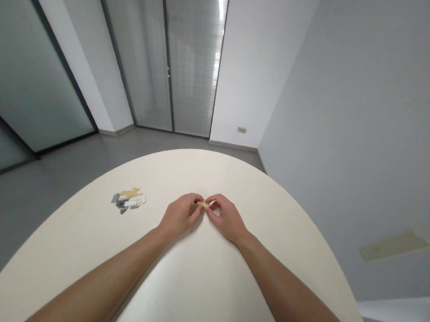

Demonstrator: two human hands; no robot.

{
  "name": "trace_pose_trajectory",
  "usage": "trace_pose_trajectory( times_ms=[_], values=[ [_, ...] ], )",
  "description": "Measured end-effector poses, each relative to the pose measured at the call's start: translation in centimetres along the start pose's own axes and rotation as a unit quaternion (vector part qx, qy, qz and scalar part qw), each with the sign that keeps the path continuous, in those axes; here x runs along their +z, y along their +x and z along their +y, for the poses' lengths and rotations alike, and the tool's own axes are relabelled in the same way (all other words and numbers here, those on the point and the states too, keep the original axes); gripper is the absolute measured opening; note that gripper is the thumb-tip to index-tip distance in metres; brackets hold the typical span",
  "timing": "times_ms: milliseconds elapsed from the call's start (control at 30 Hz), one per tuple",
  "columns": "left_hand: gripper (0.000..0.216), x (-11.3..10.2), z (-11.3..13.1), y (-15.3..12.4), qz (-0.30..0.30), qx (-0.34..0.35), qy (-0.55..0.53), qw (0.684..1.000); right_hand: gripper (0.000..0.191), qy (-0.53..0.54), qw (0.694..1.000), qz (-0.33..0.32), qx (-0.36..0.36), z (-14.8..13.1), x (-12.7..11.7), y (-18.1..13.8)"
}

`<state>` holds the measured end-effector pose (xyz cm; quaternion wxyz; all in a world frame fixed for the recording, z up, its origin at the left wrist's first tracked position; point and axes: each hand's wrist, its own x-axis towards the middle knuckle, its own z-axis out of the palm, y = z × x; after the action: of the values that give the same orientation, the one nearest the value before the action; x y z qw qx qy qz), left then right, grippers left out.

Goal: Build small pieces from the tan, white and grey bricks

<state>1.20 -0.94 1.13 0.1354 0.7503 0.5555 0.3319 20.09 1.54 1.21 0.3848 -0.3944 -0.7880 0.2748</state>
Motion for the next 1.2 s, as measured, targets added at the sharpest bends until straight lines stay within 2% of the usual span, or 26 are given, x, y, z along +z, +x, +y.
trace_pose_trajectory(
  times_ms=[167, 500, 667, 1033, 1200],
  values=[
    [0.018, 0.25, -0.25, 0.15, 0.013, 0.029, 0.014, 0.999, 0.011, -0.038, 0.999, -0.006, 0.009, 0.08, 0.19, 0.02],
    [0.017, 0.77, -0.9, 0.32, 0.002, 0.057, 0.029, 0.998, 0.005, -0.136, 0.989, -0.025, -0.053, 0.13, 0.35, -0.16],
    [0.017, 0.75, -0.86, 0.37, 0.002, 0.05, 0.029, 0.998, 0.006, -0.18, 0.982, -0.021, -0.055, -0.09, 0.49, -0.21],
    [0.02, 0.79, -0.86, 0.22, 0.002, 0.043, 0.031, 0.999, 0.021, -0.251, 0.968, 0.022, -0.004, 0.04, 0.71, -0.51],
    [0.021, 0.76, -0.79, 0.22, 0.001, 0.043, 0.035, 0.998, 0.029, -0.252, 0.967, 0.032, -0.013, -0.22, 0.52, -0.47]
  ],
)
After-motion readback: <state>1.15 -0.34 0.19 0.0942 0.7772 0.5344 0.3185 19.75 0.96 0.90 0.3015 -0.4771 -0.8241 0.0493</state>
